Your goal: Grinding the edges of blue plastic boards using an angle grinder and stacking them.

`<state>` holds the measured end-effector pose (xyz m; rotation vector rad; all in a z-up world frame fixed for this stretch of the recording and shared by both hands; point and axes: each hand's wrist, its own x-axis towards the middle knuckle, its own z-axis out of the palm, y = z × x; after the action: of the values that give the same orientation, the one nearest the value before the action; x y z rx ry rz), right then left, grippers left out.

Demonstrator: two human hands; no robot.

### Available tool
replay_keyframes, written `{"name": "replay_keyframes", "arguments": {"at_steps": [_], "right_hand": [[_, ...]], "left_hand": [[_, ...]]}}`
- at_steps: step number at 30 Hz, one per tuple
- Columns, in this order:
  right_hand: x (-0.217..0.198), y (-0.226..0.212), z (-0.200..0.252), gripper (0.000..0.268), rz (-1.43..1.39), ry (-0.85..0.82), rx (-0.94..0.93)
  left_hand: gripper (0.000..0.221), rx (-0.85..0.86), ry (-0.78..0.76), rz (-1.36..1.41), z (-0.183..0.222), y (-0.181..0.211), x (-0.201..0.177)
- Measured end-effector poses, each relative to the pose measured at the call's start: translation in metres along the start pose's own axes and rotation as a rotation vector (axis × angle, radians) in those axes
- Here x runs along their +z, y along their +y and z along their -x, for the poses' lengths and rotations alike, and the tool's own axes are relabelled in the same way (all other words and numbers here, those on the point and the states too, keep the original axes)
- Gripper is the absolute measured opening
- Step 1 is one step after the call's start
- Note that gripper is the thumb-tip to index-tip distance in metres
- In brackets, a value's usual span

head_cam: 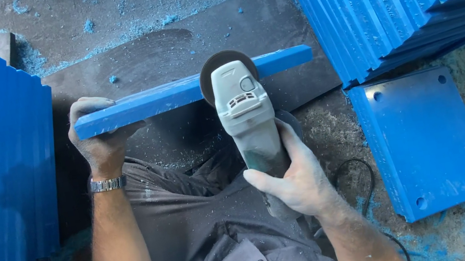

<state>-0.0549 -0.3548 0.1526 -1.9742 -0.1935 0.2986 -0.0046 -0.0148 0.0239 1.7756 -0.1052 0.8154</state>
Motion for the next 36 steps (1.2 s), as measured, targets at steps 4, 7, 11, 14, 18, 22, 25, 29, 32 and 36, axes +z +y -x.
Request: {"name": "replay_keyframes", "arguments": {"at_steps": [4, 7, 11, 14, 18, 22, 25, 29, 32, 36], "right_hand": [[-0.02, 0.012, 0.006, 0.077, -0.094, 0.092, -0.003], [-0.041, 0.017, 0.011, 0.073, -0.225, 0.225, 0.078], [-0.044, 0.009, 0.01, 0.074, -0.271, 0.302, 0.147], [-0.019, 0.008, 0.009, 0.079, 0.013, 0.173, -0.032], [0.038, -0.023, 0.002, 0.091, 0.051, 0.012, 0.024], [0.063, -0.034, 0.0, 0.089, 0.059, -0.123, -0.09], [0.048, -0.028, 0.004, 0.08, -0.051, -0.054, -0.022], [0.019, -0.02, 0.011, 0.067, -0.292, 0.148, 0.15], [0.015, -0.012, 0.013, 0.07, -0.239, 0.145, 0.09], [0.05, -0.026, 0.006, 0.076, 0.017, 0.071, -0.015]], "left_hand": [[0.067, -0.001, -0.003, -0.018, 0.0, -0.002, -0.002], [0.065, -0.005, -0.006, -0.019, 0.001, -0.005, 0.0], [0.063, -0.004, -0.008, 0.025, -0.001, 0.002, 0.0], [0.061, -0.023, 0.001, 0.071, -0.002, 0.008, 0.002], [0.061, -0.043, 0.025, 0.097, -0.002, 0.008, 0.002], [0.058, -0.038, 0.022, 0.144, -0.005, 0.009, 0.004], [0.059, -0.038, 0.018, 0.168, -0.009, 0.006, 0.005], [0.06, -0.043, 0.001, 0.21, -0.007, 0.005, 0.003], [0.062, -0.028, 0.005, 0.185, -0.006, 0.004, 0.002], [0.061, -0.035, 0.024, 0.199, -0.001, 0.0, 0.005]]}}
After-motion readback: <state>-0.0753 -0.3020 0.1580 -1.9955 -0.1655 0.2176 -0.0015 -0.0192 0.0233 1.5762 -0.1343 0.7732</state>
